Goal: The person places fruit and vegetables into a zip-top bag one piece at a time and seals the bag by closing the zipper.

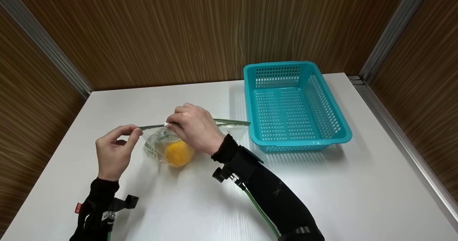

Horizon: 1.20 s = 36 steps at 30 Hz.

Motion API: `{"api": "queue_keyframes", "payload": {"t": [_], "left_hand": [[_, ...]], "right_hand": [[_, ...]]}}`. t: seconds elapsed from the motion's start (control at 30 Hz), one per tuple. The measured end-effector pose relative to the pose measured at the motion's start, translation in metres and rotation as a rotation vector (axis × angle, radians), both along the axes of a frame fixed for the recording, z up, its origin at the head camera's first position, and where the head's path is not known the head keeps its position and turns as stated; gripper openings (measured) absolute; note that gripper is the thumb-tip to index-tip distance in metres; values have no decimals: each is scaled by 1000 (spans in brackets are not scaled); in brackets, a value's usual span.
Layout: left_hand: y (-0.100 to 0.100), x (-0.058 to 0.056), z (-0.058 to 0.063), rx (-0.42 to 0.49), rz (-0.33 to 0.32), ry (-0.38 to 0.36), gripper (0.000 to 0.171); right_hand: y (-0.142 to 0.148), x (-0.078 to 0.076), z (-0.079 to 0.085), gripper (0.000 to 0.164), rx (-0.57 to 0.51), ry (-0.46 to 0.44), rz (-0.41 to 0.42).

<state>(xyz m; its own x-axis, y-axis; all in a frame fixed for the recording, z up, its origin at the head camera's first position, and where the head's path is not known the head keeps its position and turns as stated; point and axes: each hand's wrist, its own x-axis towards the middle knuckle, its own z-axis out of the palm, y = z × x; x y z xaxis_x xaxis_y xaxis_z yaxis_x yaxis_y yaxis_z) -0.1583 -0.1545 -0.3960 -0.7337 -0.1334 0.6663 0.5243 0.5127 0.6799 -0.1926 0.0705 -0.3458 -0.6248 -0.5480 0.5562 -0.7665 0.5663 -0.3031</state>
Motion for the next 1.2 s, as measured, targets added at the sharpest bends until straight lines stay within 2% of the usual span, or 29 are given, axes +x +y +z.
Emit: {"api": "queue_keyframes", "payload": {"t": [0.43, 1.2], "left_hand": [[-2, 0, 1, 11, 2, -1, 7], [-3, -1, 1, 10, 11, 11, 7]], "right_hand": [[25, 4, -4, 16, -37, -51, -77], [71, 9, -15, 15, -82, -38, -161]]}}
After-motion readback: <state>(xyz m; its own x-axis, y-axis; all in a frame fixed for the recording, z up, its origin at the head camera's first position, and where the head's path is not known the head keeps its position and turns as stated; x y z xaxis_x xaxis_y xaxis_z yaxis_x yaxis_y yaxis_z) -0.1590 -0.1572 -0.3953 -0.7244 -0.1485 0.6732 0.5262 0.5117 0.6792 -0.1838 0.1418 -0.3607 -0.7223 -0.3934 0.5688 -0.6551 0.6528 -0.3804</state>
